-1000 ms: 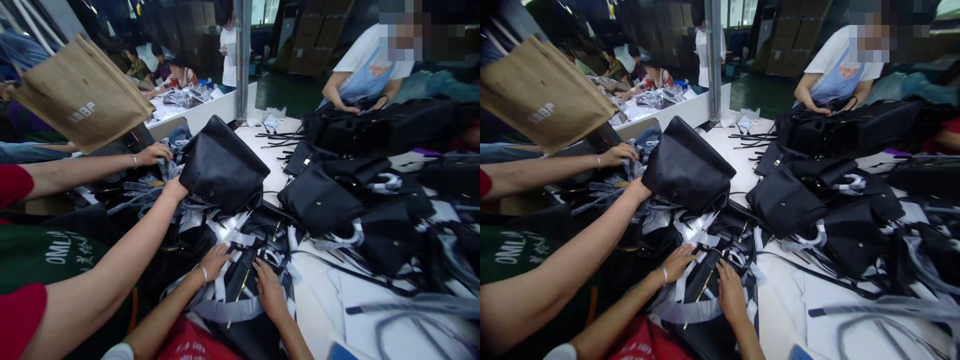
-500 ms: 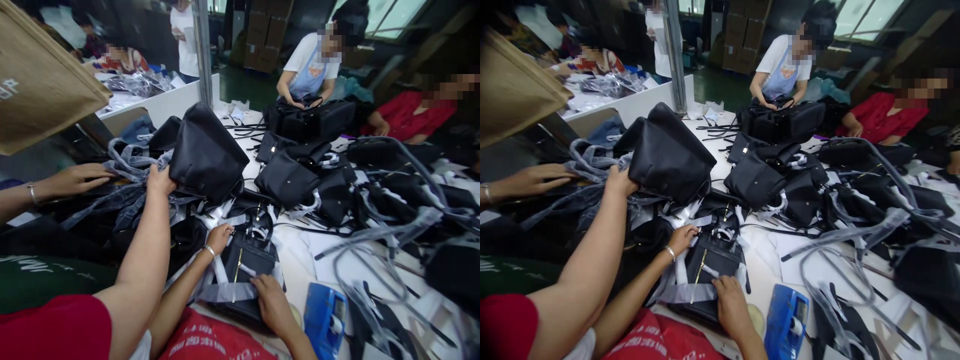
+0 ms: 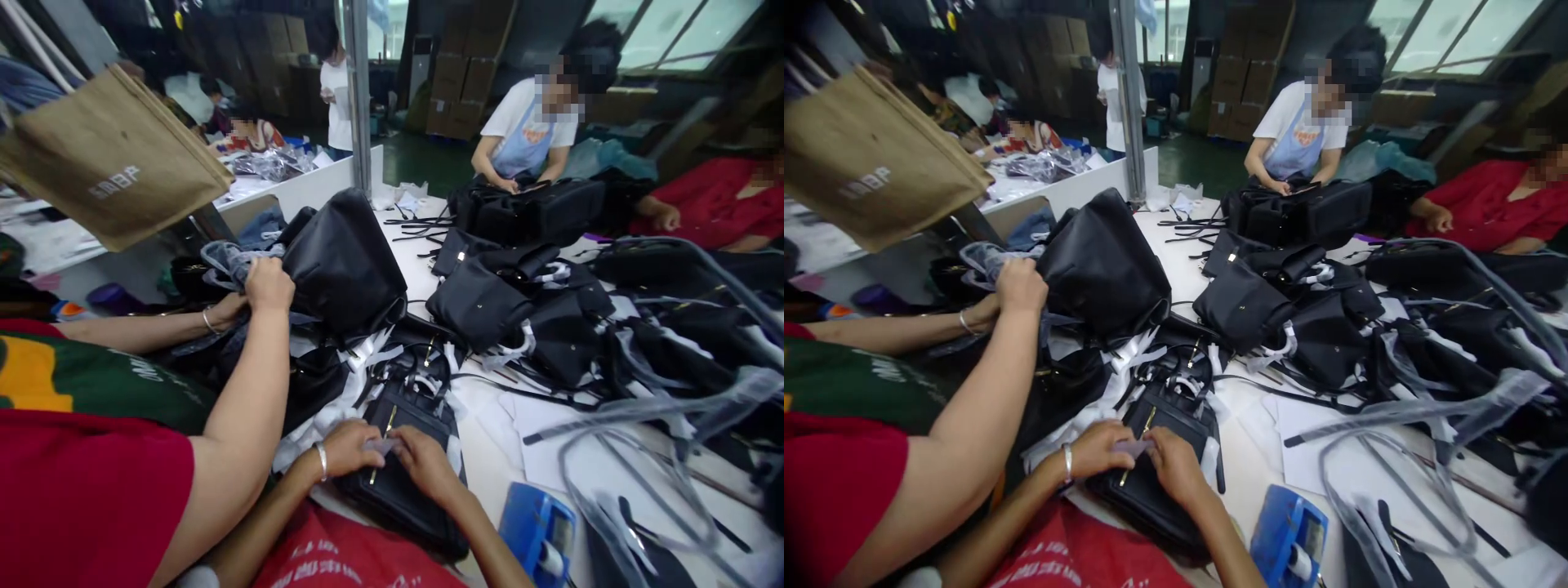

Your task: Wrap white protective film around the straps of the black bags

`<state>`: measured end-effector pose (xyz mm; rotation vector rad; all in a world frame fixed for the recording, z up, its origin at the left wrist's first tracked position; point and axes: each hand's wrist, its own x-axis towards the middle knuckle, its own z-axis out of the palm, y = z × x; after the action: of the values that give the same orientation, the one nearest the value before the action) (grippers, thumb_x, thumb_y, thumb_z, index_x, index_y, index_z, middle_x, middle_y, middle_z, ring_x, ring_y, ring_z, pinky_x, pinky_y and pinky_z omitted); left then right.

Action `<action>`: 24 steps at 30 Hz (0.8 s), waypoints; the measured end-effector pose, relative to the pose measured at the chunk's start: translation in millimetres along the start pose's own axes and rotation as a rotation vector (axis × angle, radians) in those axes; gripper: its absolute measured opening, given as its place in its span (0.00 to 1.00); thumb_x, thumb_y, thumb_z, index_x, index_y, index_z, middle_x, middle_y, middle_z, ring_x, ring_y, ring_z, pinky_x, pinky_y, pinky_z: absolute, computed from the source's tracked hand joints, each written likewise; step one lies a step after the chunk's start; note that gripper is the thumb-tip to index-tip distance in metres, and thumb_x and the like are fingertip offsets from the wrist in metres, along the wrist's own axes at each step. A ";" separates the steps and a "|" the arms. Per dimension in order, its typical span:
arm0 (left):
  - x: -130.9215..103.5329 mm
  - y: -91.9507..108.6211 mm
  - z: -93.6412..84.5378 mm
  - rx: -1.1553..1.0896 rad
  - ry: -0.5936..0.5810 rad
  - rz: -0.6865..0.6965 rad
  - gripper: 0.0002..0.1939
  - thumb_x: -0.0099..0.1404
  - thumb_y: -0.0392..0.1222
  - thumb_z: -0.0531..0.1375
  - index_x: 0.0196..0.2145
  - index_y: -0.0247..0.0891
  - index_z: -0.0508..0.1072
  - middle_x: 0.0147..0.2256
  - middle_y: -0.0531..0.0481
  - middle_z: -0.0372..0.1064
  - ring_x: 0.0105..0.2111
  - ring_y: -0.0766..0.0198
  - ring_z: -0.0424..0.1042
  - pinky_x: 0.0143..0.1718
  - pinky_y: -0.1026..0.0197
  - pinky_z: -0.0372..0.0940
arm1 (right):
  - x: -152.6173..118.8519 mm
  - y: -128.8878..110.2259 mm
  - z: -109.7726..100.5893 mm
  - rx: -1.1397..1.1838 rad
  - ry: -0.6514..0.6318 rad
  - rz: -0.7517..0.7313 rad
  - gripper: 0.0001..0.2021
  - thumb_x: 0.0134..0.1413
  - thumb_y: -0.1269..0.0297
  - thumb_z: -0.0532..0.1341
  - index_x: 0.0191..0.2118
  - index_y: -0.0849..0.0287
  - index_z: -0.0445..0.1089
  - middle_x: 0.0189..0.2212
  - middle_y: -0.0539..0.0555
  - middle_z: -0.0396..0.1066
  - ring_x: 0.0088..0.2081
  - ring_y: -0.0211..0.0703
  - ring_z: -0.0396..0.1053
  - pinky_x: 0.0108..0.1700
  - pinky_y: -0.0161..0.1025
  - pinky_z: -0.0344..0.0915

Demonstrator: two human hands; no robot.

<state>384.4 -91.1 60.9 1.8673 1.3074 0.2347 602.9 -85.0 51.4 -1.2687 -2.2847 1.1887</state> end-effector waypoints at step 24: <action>-4.7 31.9 -17.3 -0.921 0.362 -0.187 0.12 0.63 0.47 0.56 0.38 0.36 0.70 0.25 0.52 0.70 0.22 0.70 0.66 0.27 0.66 0.61 | 5.3 -13.5 -9.9 0.688 0.127 0.220 0.16 0.59 0.53 0.54 0.46 0.56 0.70 0.42 0.56 0.71 0.47 0.48 0.67 0.52 0.46 0.60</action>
<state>394.6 -90.0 96.1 0.9376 1.2760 0.9317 597.6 -79.2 67.2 -1.2710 -1.4566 1.7054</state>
